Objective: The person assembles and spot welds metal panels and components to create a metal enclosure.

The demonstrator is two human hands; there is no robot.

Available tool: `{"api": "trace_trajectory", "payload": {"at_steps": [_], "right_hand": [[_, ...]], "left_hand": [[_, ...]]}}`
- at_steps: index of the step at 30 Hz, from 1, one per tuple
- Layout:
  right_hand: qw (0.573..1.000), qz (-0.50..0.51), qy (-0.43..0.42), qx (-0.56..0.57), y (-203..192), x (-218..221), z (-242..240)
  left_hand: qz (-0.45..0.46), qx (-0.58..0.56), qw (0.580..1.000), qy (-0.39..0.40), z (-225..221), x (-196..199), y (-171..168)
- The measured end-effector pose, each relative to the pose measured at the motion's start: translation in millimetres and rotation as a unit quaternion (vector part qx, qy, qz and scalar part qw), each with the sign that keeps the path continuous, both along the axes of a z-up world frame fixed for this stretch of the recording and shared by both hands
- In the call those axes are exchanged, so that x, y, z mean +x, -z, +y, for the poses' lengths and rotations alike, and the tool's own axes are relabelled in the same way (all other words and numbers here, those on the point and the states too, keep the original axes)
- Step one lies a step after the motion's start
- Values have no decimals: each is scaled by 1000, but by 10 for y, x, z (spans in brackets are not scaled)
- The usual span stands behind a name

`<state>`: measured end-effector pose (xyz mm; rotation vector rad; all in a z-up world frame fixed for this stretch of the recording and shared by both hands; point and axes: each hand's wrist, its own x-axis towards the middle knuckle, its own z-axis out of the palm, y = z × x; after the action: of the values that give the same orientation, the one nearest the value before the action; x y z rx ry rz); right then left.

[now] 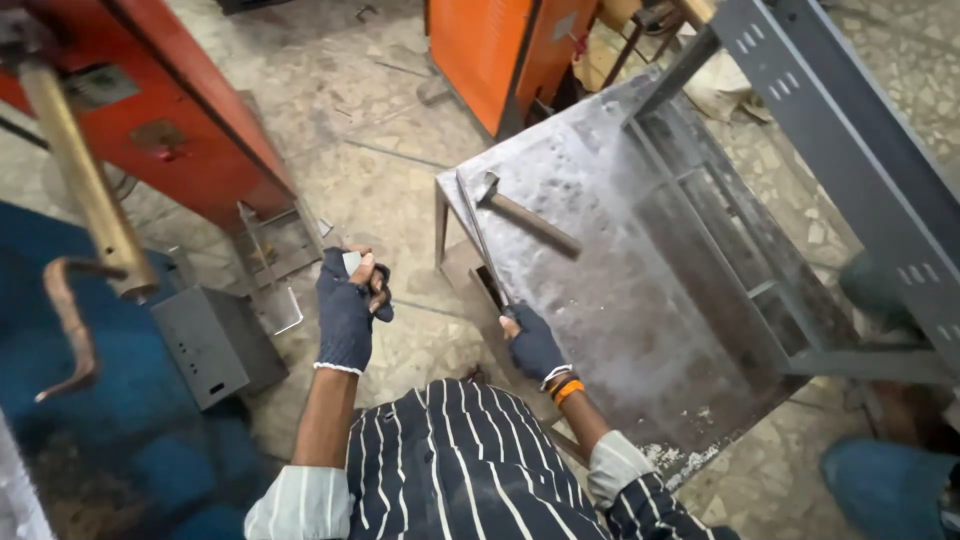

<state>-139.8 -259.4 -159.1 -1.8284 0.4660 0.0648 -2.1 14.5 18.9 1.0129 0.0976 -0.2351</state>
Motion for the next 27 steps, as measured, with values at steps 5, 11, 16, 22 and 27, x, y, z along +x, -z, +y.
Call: {"api": "trace_trajectory", "payload": {"at_steps": [5, 11, 16, 22, 27], "right_hand": [[1000, -6, -29, 2, -704, 123, 586], [989, -71, -100, -82, -1237, 359, 1057], [915, -266, -218, -211, -1789, 675, 1484], [913, -192, -342, -113, -2604, 878, 2072], [859, -236, -436, -130, -2974, 902, 2400]], "left_hand": [[42, 76, 996, -27, 431, -43, 109], [116, 127, 983, -58, 1459, -332, 472], [-9, 89, 977, -192, 2553, -550, 826], [-36, 58, 941, -332, 3041, -454, -66], [-14, 61, 944, -323, 3120, -176, -730]]}}
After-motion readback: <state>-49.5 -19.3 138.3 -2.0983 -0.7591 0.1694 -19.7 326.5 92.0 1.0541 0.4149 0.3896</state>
